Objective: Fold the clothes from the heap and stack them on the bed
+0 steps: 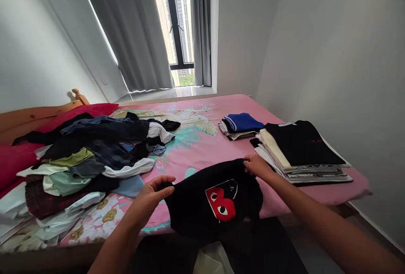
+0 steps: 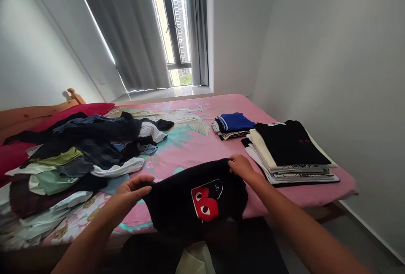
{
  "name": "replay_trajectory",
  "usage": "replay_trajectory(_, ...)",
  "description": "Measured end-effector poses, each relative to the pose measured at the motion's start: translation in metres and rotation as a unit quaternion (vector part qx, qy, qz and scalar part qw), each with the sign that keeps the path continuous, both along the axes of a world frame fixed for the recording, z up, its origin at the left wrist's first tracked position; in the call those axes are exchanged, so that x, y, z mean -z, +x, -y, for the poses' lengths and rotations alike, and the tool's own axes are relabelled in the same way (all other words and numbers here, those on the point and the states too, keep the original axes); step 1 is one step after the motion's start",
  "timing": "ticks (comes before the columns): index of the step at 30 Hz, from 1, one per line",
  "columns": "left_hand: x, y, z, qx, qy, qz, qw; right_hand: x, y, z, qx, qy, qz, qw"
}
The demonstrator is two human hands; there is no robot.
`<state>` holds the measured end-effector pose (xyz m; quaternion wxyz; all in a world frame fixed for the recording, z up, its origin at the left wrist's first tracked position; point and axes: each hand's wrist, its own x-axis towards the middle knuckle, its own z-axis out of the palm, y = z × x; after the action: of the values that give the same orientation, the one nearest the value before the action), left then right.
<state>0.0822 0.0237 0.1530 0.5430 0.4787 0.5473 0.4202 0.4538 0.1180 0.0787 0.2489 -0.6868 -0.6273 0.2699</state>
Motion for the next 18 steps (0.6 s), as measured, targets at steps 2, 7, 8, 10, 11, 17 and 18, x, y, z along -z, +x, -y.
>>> replay_trajectory(2, 0.008, -0.001, 0.006, -0.014, -0.016, 0.000, 1.000, 0.028, -0.008, 0.000, 0.002, -0.016, -0.060, 0.998)
replay_trajectory(7, 0.022, -0.011, 0.018, -0.048, -0.048, 0.012, 0.998, 0.062, -0.021, 0.000, -0.007, -0.006, -0.168, 0.986)
replay_trajectory(8, 0.025, -0.013, 0.020, -0.040, -0.054, 0.018, 0.998, 0.065, -0.023, 0.000, -0.017, -0.006, -0.180, 0.983)
replay_trajectory(10, 0.033, -0.018, 0.022, -0.025, -0.063, 0.027, 0.997, 0.068, -0.029, -0.001, -0.039, -0.001, -0.194, 0.980)
replay_trajectory(11, 0.037, -0.020, 0.023, -0.021, -0.066, 0.029, 0.997, 0.069, -0.031, -0.001, -0.049, 0.007, -0.194, 0.980)
replay_trajectory(17, 0.046, -0.024, 0.029, -0.012, -0.061, 0.024, 0.998, 0.074, -0.044, -0.003, -0.029, 0.101, -0.133, 0.986)
replay_trajectory(18, 0.046, -0.025, 0.030, -0.012, -0.057, 0.024, 0.998, 0.074, -0.045, -0.003, -0.023, 0.113, -0.122, 0.986)
